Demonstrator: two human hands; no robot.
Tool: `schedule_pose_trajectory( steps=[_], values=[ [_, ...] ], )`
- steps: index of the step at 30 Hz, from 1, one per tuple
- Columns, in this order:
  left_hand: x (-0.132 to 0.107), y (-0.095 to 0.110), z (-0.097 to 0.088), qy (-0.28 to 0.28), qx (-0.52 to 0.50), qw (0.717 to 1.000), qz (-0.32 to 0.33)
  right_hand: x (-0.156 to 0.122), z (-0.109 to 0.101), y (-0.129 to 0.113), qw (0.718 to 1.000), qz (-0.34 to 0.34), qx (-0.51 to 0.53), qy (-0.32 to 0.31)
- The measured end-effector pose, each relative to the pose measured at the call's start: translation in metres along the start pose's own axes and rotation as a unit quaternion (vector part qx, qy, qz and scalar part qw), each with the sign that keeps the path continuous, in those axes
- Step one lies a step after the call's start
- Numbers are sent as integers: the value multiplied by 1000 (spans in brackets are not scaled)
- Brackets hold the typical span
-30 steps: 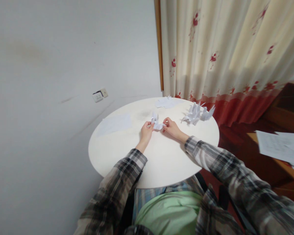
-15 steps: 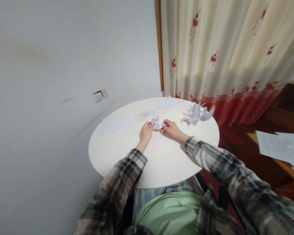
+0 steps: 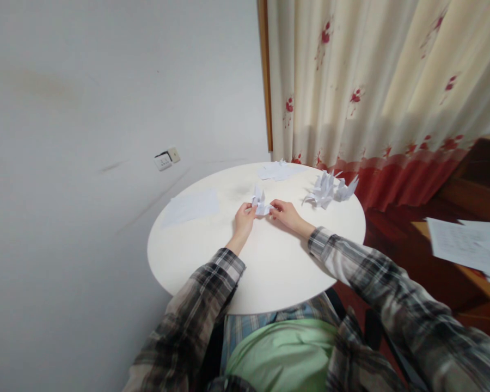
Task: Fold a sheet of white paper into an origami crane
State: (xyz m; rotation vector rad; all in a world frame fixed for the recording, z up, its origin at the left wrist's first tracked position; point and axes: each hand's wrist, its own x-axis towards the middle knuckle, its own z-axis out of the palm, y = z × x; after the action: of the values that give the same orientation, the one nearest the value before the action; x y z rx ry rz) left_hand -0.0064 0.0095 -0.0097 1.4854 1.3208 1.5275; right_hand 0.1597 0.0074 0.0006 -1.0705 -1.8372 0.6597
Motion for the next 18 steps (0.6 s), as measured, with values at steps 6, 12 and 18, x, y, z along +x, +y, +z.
schedule_pose_trajectory(
  steps=[6,12,18],
  values=[
    [0,1,0,2,0,1000,-4,0,-1,-1,1000,-9,-12,-2],
    [0,3,1,2,-12,1000,-7,-1,-2,-4,999,-18,-46,-4],
    [0,3,1,1,-7,1000,-11,-1,-2,-6,997,-21,-68,-5]
  ],
)
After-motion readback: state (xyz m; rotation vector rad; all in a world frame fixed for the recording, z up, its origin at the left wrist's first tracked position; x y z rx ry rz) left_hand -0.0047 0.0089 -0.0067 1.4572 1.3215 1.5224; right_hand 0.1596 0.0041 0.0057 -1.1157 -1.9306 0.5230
